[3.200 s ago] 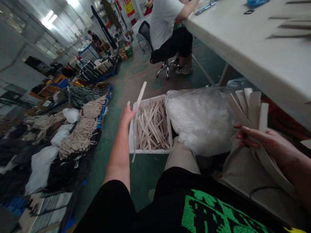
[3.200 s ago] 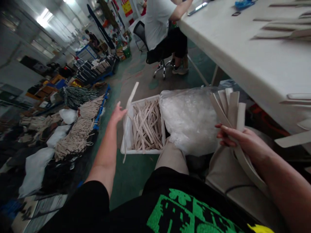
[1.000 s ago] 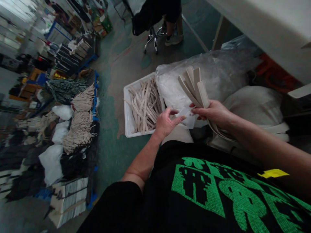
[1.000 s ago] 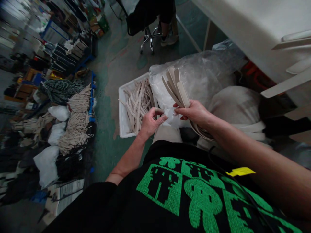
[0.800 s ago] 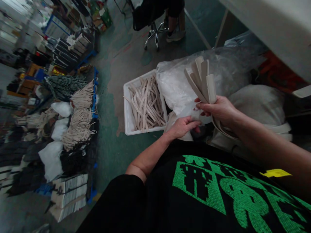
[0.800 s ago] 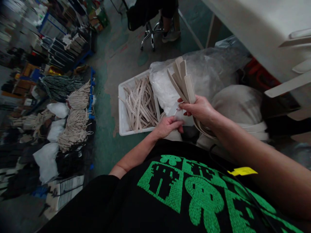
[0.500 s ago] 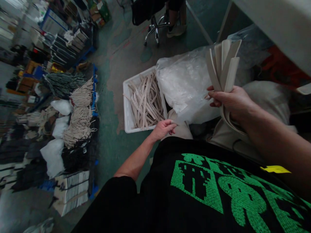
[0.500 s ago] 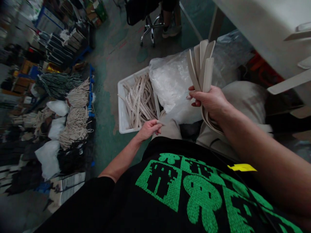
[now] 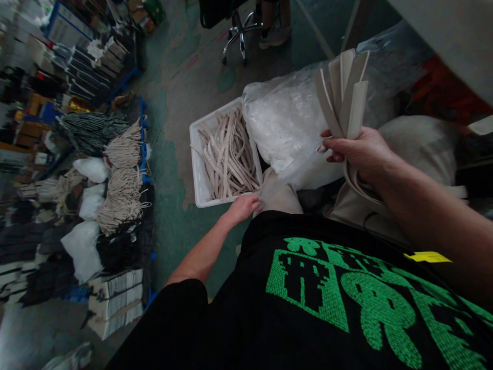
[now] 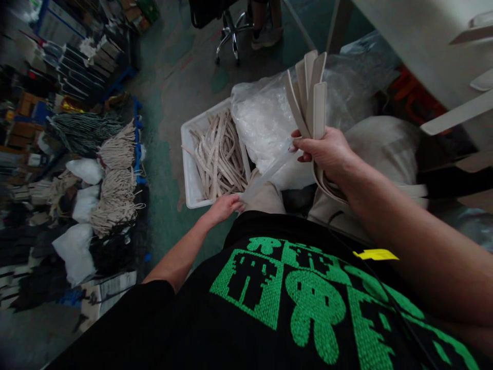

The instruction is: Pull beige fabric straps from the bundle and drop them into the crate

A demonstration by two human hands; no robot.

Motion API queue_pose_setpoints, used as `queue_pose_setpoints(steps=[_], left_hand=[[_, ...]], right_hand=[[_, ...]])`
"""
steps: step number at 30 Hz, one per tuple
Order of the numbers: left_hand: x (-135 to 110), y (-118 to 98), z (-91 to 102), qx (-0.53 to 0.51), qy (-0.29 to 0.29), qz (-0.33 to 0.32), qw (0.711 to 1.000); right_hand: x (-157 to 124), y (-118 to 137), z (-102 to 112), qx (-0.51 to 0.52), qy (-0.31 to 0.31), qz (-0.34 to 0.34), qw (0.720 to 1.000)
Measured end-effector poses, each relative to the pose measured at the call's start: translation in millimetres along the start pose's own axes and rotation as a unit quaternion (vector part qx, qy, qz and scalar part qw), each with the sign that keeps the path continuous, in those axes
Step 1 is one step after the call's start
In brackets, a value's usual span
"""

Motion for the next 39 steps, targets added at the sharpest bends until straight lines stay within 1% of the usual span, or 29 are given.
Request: queue_pose_setpoints(steps=[3, 7, 9, 10, 12, 13, 14, 15, 16, 18, 19, 20, 21, 22, 23, 24, 25, 27, 29, 31, 33, 34, 35, 37, 39], left_hand=[[0, -4, 5.0, 0.062, 0.012, 0.028, 0.998], [-4, -6, 8.4, 0.072, 0.01, 0.029, 0.997], [-4, -4, 7.0, 0.03, -0.003, 0.019, 0.999], [-4, -3, 5.6, -0.011, -0.011, 0.014, 1.0], [-2, -1, 2.1, -0.138, -0.026, 0.005, 0.99], [0, 0, 1.0, -0.217, -0.035, 0.0, 0.975], [2, 0, 1.2, -0.304, -0.05, -0.005, 0.951], [5, 0, 2.9, -0.392, -0.071, -0.01, 0.917], [9, -1, 5.9, -0.477, -0.097, -0.012, 0.874], [16, -5, 12.7, -0.621, -0.147, -0.003, 0.77], [20, -9, 15.4, -0.675, -0.163, 0.005, 0.72], [25, -15, 17.5, -0.716, -0.168, 0.012, 0.677], [30, -24, 19.0, -0.745, -0.165, 0.014, 0.646], [35, -34, 20.1, -0.765, -0.155, 0.011, 0.625], [40, -45, 20.6, -0.776, -0.143, 0.004, 0.614], [44, -55, 20.7, -0.781, -0.131, -0.004, 0.611], [48, -65, 20.5, -0.78, -0.122, -0.011, 0.614], [53, -79, 20.0, -0.769, -0.117, -0.018, 0.628], [56, -87, 21.5, -0.752, -0.129, -0.018, 0.646], [56, -89, 25.5, -0.736, -0.151, -0.018, 0.66], [53, -88, 29.6, -0.733, -0.174, -0.02, 0.658], [52, -87, 30.8, -0.739, -0.183, -0.023, 0.647], [50, -86, 31.4, -0.751, -0.19, -0.029, 0.631], [49, -83, 31.6, -0.781, -0.199, -0.047, 0.59], [48, -80, 31.5, -0.806, -0.207, -0.061, 0.552]], right_hand=[[1, 0, 0, -0.004, 0.002, 0.008, 1.0], [4, -2, 1, -0.01, 0.011, 0.026, 1.0], [6, -5, 3, -0.012, 0.015, 0.029, 0.999], [8, -7, 5, -0.013, 0.014, 0.031, 0.999], [11, -11, 9, -0.017, 0.012, 0.034, 0.999], [13, -13, 10, -0.018, 0.011, 0.038, 0.999], [15, -15, 12, -0.021, 0.011, 0.042, 0.999], [17, -16, 13, -0.024, 0.007, 0.048, 0.999], [19, -18, 14, -0.028, 0.003, 0.053, 0.998], [21, -20, 14, -0.036, 0.001, 0.057, 0.998], [22, -21, 12, -0.04, 0.011, 0.052, 0.998], [21, -22, 8, -0.043, 0.033, 0.045, 0.998], [20, -23, 4, -0.046, 0.06, 0.037, 0.996], [18, -23, -2, -0.049, 0.089, 0.03, 0.994], [16, -23, -7, -0.054, 0.115, 0.026, 0.992], [13, -22, -11, -0.057, 0.136, 0.023, 0.989], [10, -21, -14, -0.058, 0.152, 0.023, 0.986], [3, -19, -17, -0.052, 0.173, 0.025, 0.983], [-2, -17, -17, -0.039, 0.181, 0.028, 0.982], [-8, -16, -15, -0.031, 0.18, 0.024, 0.983], [-13, -16, -14, -0.044, 0.192, 0.014, 0.98], [-15, -17, -15, -0.064, 0.21, 0.006, 0.976], [-16, -18, -17, -0.087, 0.229, 0.001, 0.969], [-17, -21, -20, -0.115, 0.259, -0.004, 0.959], [-16, -21, -23, -0.124, 0.273, 0.001, 0.954]])
Point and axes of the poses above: each hand's wrist, its own x-axis towards the middle knuckle, its own z-axis out of the back of the hand, y = z × x, the point moved 6 cm from there along x, towards the middle knuckle, and after that the axes turned 10 degrees about y, right-handed, at the moved point
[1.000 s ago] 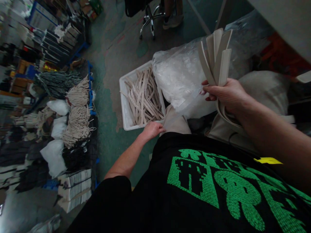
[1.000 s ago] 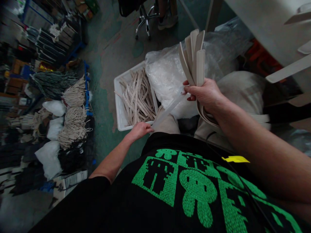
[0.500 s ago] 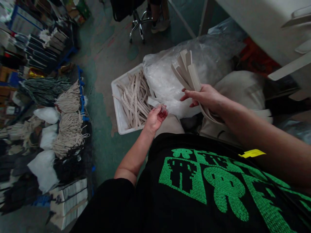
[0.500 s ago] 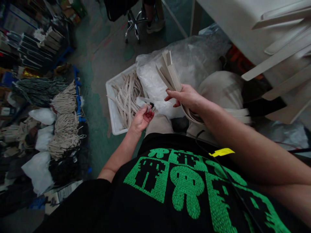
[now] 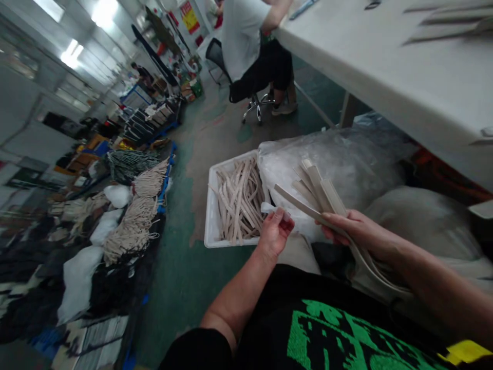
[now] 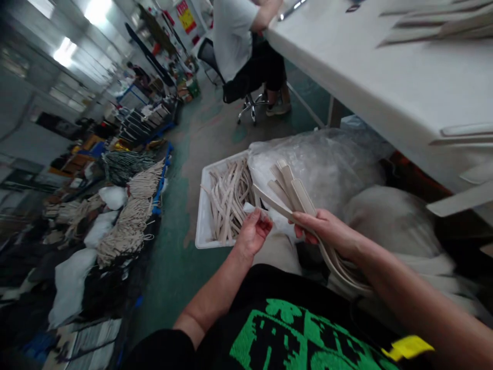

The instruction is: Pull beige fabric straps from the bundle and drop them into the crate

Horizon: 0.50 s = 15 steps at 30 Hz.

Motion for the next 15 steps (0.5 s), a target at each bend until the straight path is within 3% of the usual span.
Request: queue_pose_setpoints(steps=[6, 15], left_hand=[[1, -11, 6.3, -0.099, -0.039, -0.023, 0.994], [15, -40, 16.4, -0.161, -0.071, -0.089, 0.98]], right_hand=[[-2, 2, -4, -0.03, -0.006, -0.011, 0.999], [7, -19, -3, -0.067, 0.044, -0.021, 0.997]])
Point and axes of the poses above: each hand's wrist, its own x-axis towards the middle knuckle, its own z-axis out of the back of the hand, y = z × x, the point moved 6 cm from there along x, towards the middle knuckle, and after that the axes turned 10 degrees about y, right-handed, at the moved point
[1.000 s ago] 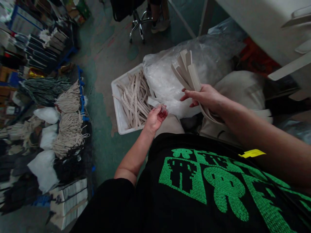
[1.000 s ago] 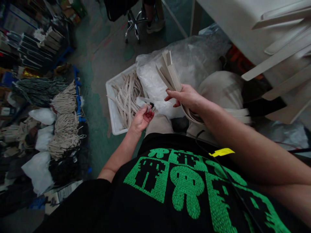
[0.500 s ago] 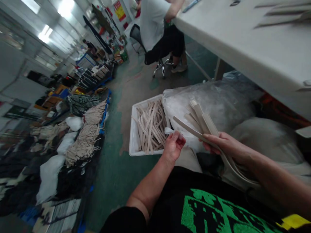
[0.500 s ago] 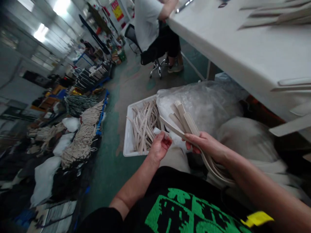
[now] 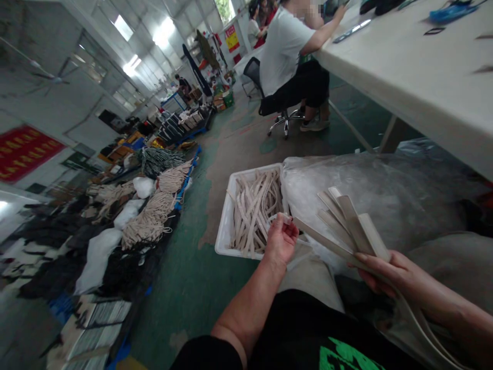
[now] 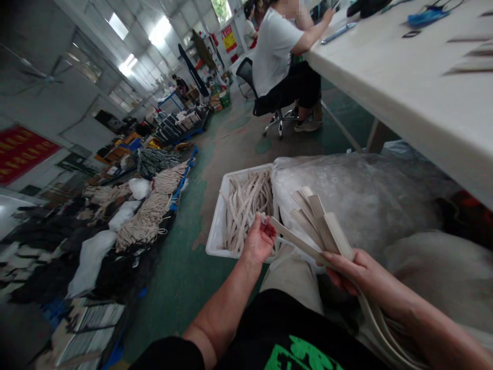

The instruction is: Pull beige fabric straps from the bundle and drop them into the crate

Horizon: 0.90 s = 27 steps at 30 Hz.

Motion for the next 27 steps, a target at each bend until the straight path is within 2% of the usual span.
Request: queue_pose_setpoints(steps=[8, 15, 22, 24, 27], left_hand=[[-4, 7, 5.4, 0.042, 0.003, 0.005, 0.999], [-8, 6, -1.1, 0.106, 0.037, 0.026, 0.993], [-8, 41, 7.9, 0.159, 0.11, 0.094, 0.977], [-8, 40, 9.0, 0.152, 0.112, 0.084, 0.978], [-2, 24, 11.0, 0.144, 0.109, 0.041, 0.983]], right_hand=[[2, 5, -6, -0.012, 0.009, -0.008, 1.0], [-4, 10, -3, -0.01, -0.013, -0.04, 0.999], [-1, 18, -6, 0.006, -0.037, -0.07, 0.997], [-2, 20, -7, 0.018, -0.052, -0.072, 0.996], [-4, 15, 0, 0.046, -0.103, -0.08, 0.99]])
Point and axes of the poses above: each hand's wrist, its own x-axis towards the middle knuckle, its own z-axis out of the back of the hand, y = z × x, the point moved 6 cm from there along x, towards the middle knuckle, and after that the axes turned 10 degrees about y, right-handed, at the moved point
